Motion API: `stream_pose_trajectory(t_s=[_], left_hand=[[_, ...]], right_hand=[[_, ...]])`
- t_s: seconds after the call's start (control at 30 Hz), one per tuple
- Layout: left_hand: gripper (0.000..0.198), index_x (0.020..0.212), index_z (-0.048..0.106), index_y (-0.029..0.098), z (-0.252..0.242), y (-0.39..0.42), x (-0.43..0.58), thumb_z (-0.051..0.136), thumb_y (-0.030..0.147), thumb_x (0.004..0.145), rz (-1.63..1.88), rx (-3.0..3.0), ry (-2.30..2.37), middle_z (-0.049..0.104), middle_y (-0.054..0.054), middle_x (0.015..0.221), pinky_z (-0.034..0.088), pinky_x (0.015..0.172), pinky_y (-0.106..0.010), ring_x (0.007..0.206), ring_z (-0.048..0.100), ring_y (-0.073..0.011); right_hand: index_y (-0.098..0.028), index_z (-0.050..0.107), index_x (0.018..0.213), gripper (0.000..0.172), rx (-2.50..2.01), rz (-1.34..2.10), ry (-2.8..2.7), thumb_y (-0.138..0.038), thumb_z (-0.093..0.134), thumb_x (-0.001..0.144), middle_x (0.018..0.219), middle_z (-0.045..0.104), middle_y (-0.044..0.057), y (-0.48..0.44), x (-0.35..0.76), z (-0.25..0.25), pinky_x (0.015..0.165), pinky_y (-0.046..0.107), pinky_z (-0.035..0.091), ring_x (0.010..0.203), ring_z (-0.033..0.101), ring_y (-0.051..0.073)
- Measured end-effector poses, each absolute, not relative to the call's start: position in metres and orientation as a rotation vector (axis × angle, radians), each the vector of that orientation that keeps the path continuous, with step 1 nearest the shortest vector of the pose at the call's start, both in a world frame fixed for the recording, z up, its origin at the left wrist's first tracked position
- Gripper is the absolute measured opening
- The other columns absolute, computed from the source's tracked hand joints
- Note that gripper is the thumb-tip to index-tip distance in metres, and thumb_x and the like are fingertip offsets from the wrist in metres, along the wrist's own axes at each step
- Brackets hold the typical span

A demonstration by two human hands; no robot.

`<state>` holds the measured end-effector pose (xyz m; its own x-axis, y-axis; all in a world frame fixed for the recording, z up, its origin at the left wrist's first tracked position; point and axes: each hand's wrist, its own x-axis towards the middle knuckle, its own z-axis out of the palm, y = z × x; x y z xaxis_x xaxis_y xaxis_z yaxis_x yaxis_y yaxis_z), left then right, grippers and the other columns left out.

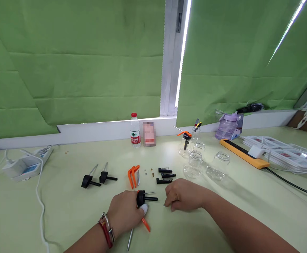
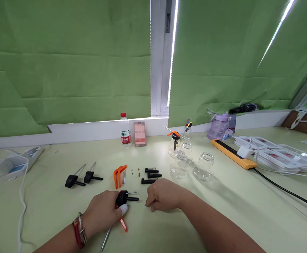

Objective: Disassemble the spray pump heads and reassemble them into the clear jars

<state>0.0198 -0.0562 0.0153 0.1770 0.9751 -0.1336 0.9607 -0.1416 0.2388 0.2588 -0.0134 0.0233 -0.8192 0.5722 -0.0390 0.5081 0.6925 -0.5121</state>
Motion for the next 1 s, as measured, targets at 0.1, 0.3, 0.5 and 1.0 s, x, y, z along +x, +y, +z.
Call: stream_pose_trajectory(t_s=[0.1, 0.3, 0.5, 1.0], left_hand=[[0.02, 0.068, 0.056, 0.022, 0.015, -0.057, 0.019, 0.047, 0.039, 0.073, 0.068, 2.193, 1.87, 0.065, -0.003, 0.072, 0.03, 0.051, -0.027, 0.064, 0.059, -0.0201], [0.02, 0.07, 0.058, 0.022, 0.014, -0.055, 0.018, 0.047, 0.038, 0.072, 0.059, 2.199, 1.891, 0.066, -0.004, 0.074, 0.034, 0.052, -0.028, 0.066, 0.06, -0.0216], [0.02, 0.069, 0.057, 0.021, 0.016, -0.059, 0.019, 0.047, 0.038, 0.071, 0.051, 2.207, 1.913, 0.066, -0.005, 0.074, 0.036, 0.053, -0.03, 0.067, 0.061, -0.023], [0.016, 0.071, 0.055, 0.021, 0.015, -0.06, 0.018, 0.046, 0.035, 0.072, 0.141, 2.308, 1.917, 0.066, -0.004, 0.072, 0.032, 0.054, -0.029, 0.067, 0.061, -0.0233]], right_hand=[[-0.032, 0.072, 0.09, 0.017, -0.82, 0.639, -2.865, -0.028, 0.06, 0.079, 0.08, 0.066, -0.002, -0.016, 0.256, 0.021, 0.068, 0.024, 0.036, 0.073, 0.058, 0.015], [-0.03, 0.064, 0.11, 0.029, -1.042, 0.243, -2.897, -0.027, 0.048, 0.086, 0.074, 0.068, 0.004, -0.022, 0.241, 0.016, 0.058, 0.025, 0.032, 0.067, 0.06, 0.018], [-0.023, 0.043, 0.132, 0.063, -1.312, -0.028, -2.9, -0.011, 0.052, 0.071, 0.074, 0.068, 0.009, -0.013, 0.21, 0.002, 0.055, 0.026, 0.034, 0.067, 0.062, 0.023], [-0.017, 0.057, 0.072, 0.035, -1.355, 0.645, -2.511, -0.03, 0.031, 0.091, 0.068, 0.062, 0.005, -0.012, 0.211, 0.013, 0.053, 0.023, 0.033, 0.061, 0.052, 0.014]])
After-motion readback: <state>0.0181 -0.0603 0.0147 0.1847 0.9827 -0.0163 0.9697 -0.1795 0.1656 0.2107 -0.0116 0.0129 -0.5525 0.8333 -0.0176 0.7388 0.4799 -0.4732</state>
